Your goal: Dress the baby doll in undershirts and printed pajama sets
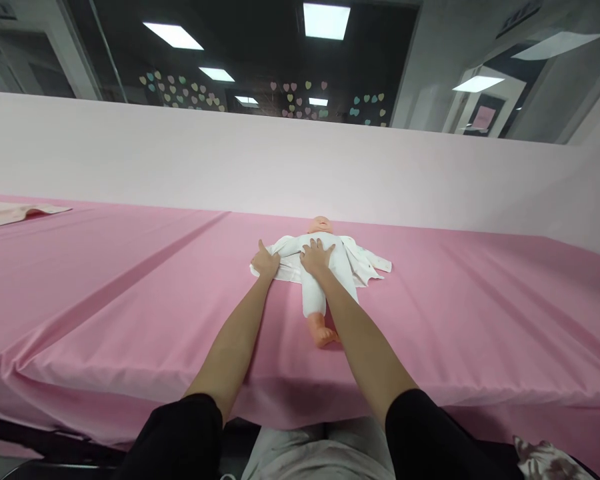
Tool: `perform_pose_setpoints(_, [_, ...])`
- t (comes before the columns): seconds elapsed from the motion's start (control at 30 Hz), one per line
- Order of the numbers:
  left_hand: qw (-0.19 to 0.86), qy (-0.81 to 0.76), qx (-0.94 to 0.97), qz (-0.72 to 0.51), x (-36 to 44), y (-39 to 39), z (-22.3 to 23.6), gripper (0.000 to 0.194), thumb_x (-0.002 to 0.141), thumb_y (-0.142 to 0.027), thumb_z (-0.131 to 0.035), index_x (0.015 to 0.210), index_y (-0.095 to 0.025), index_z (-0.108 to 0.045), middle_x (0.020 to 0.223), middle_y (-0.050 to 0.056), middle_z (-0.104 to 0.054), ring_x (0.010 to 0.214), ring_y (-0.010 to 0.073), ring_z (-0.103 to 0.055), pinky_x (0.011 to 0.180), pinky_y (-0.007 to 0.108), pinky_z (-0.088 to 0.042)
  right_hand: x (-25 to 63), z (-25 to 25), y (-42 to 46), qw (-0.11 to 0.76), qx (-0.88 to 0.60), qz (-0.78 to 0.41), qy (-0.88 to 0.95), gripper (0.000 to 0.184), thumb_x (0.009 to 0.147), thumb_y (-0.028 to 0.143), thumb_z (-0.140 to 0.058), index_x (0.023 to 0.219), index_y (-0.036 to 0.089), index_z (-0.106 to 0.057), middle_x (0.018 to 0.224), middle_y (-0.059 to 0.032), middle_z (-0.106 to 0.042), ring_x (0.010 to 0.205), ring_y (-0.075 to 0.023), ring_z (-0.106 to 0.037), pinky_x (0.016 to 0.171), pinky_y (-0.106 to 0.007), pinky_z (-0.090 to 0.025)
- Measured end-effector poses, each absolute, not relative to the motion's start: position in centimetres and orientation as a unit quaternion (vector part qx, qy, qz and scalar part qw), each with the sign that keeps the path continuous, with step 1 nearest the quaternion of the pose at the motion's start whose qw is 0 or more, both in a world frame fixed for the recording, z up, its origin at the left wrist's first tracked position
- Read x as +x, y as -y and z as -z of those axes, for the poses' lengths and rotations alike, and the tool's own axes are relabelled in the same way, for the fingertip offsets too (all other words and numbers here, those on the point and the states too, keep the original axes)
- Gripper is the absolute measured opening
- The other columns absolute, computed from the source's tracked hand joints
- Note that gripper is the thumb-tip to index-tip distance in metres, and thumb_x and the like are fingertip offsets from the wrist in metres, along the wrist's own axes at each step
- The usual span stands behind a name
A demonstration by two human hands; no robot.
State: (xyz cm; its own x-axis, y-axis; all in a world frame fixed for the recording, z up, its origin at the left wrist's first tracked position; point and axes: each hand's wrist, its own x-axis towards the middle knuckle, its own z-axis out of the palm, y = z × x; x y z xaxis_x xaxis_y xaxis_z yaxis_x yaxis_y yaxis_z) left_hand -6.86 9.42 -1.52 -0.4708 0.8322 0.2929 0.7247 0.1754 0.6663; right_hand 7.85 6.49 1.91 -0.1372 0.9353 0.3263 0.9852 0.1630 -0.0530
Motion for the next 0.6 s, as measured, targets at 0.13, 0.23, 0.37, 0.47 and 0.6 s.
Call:
perform_pose_setpoints(0.13, [0.075,-0.735,0.528,-0.419,-6.7,-8.1,1.9,0.069,0.077,-0.025,-0.053,0.141,-0.012,-0.031,0.109,0.017,-0.066,0.104,0.0313,-0.06,0.086,0.038,-0.043,5.9,-1.6,-6.7,0.087,-0.675,0.116,0.724,0.046,0.092,0.017,-0.027,0.133,0.017,-0.048,0.148,-0.0158,-0.029,0.136,-0.039,-0.019,0.099,-0.073,-0.004])
perform_pose_setpoints(0.23, [0.078,-0.719,0.534,-0.437,-6.5,-6.9,2.2,0.061,0.078,-0.028,-0.054,0.136,-0.014,-0.039,0.114,0.014,-0.065,0.108,0.0307,-0.059,0.09,0.038,-0.042,4.1,-0.9,-6.8,0.06,-0.685,0.153,0.709,0.048,0.09,0.018,-0.033,0.138,0.013,-0.042,0.148,-0.0216,-0.025,0.134,-0.0439,-0.021,0.098,-0.072,0.006])
perform_pose_setpoints(0.37, [0.123,-0.695,0.539,-0.46,-6.3,-5.7,2.5,0.061,0.077,-0.022,-0.055,0.136,-0.013,-0.041,0.121,0.012,-0.062,0.114,0.0285,-0.056,0.095,0.036,-0.041,3.3,-0.2,-6.7,0.09,-0.621,0.159,0.762,0.049,0.09,0.013,-0.028,0.138,0.008,-0.039,0.143,-0.0243,-0.034,0.132,-0.0395,-0.029,0.103,-0.068,0.0])
perform_pose_setpoints(0.47, [0.148,-0.675,0.536,-0.485,-6.4,-5.4,2.6,0.063,0.075,-0.015,-0.055,0.136,-0.012,-0.042,0.126,0.012,-0.059,0.118,0.027,-0.052,0.1,0.034,-0.039,3.4,-0.2,-6.6,0.104,-0.53,0.152,0.828,0.048,0.091,0.009,-0.021,0.134,0.003,-0.041,0.136,-0.0262,-0.041,0.125,-0.0332,-0.038,0.104,-0.056,-0.023])
perform_pose_setpoints(0.6, [0.195,-0.635,0.512,-0.544,-6.9,-5.7,2.9,0.064,0.07,-0.012,-0.06,0.132,-0.014,-0.047,0.122,0.01,-0.061,0.114,0.0258,-0.055,0.099,0.035,-0.042,3.7,-0.2,-6.6,0.089,-0.489,0.14,0.856,0.046,0.092,0.01,-0.02,0.132,0.004,-0.042,0.138,-0.0216,-0.041,0.129,-0.0293,-0.031,0.099,-0.046,-0.034])
